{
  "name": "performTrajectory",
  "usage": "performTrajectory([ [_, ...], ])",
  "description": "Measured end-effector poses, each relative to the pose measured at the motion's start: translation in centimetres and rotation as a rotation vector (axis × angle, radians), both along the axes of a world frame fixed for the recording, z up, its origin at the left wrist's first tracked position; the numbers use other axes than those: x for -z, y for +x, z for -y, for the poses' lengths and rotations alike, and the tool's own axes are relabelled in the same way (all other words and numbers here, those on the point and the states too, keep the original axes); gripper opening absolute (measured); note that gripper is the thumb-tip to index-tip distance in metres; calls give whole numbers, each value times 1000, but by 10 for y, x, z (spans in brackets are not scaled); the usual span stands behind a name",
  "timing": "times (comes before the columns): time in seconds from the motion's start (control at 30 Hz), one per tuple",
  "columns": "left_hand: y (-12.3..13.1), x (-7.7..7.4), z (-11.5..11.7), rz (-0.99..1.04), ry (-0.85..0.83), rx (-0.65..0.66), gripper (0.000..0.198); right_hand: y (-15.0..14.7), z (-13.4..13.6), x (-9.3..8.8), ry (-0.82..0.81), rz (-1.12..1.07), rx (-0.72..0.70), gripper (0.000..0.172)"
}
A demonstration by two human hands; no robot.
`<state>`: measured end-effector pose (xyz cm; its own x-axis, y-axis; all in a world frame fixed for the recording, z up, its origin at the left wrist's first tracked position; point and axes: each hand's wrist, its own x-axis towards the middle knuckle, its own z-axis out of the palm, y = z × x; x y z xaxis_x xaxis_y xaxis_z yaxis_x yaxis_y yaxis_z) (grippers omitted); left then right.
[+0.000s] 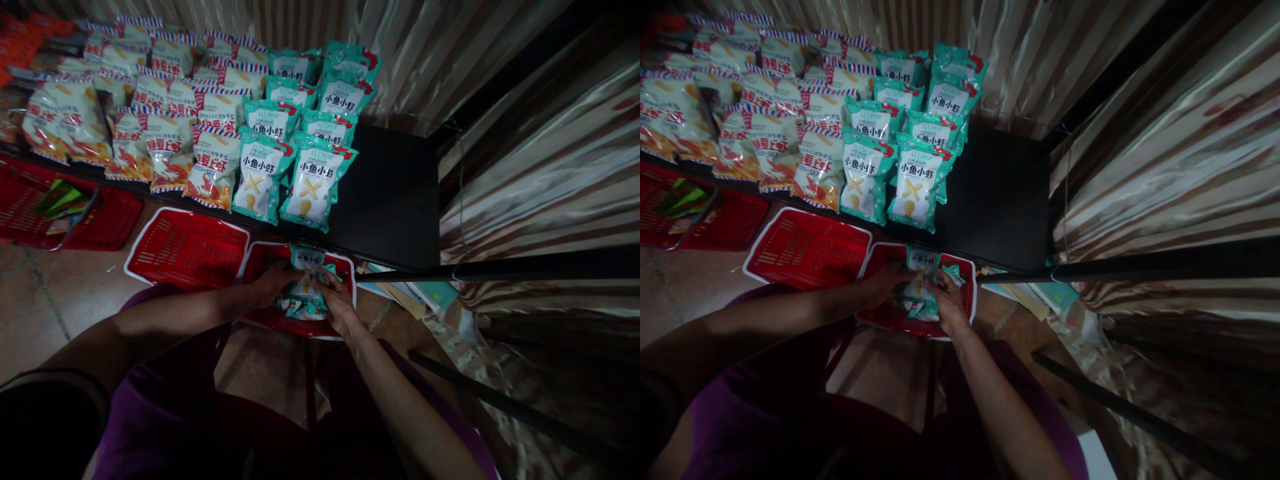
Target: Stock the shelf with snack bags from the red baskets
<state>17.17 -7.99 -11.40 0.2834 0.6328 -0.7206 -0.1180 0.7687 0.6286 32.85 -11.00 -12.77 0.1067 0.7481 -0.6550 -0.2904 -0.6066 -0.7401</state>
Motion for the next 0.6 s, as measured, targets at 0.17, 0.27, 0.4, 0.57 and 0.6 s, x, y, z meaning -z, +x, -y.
performTrajectory([
  [0.17,3,5,6,136,57,33,51,6,1,10,-31,81,30,55],
  [0.27,5,8,9,61,87,39,43,7,1,12,-38,82,23,53],
  [0.4,5,2,9,45,113,62,40,6,2,12,-34,91,26,51],
  [0.57,2,-12,7,18,107,61,43,5,2,13,-39,78,54,50],
  [0.6,2,-13,7,5,107,68,44,5,2,13,-18,89,49,49],
])
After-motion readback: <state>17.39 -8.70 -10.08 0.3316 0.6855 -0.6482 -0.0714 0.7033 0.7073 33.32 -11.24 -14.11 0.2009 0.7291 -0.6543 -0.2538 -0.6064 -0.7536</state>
